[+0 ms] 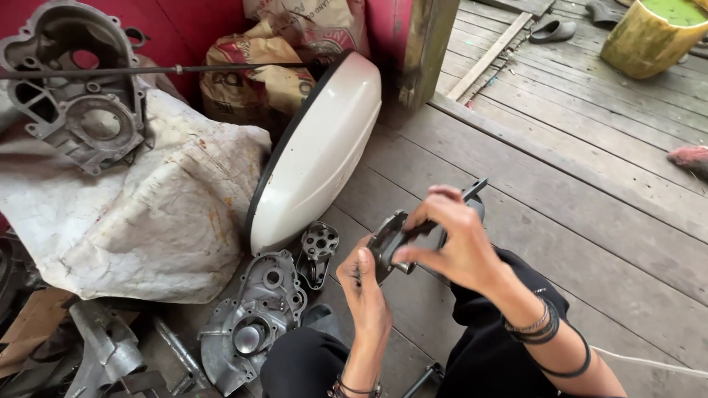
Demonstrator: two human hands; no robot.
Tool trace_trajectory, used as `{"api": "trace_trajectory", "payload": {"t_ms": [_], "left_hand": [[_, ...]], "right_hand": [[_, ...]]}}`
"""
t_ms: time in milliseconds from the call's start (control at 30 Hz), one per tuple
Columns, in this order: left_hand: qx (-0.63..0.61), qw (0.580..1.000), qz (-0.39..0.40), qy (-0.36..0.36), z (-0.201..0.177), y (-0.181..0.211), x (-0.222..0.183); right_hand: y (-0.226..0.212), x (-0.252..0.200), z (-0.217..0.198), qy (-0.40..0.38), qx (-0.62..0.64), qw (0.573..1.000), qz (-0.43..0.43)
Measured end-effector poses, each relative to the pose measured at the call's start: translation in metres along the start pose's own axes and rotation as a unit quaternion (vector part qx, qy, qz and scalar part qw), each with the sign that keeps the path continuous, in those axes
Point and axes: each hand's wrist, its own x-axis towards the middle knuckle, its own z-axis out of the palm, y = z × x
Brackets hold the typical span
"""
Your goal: Scrubbing and cleaning a metal engine component using a small metal tool to remove debris or smooth the surface.
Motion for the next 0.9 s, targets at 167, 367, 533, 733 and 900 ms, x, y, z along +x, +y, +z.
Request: {"api": "trace_trajectory", "payload": {"t_ms": [167, 367, 533, 733, 900], "left_hand": [[0.001, 0.999, -0.03, 0.023, -0.002, 0.002, 0.003], [0.041, 0.999, -0.01, -0.023, 0.002, 0.009, 0.006], [0.114, 0.993, 0.016, -0.02, 0.002, 0.007, 0.005], [0.16, 0.981, 0.104, -0.031, 0.006, 0.018, 0.004], [0.129, 0.98, 0.138, -0.065, 0.006, 0.02, 0.003]], "right_hand": [[0.006, 0.003, -0.008, 0.045, -0.028, 0.999, -0.002], [-0.003, 0.001, -0.003, -0.001, -0.048, 0.997, -0.053], [0.0, -0.002, 0.001, 0.027, -0.074, 0.995, -0.061], [-0.006, 0.001, -0.008, 0.074, -0.065, 0.995, -0.017], [-0.003, -0.001, -0.004, 0.09, -0.04, 0.995, -0.032]]}}
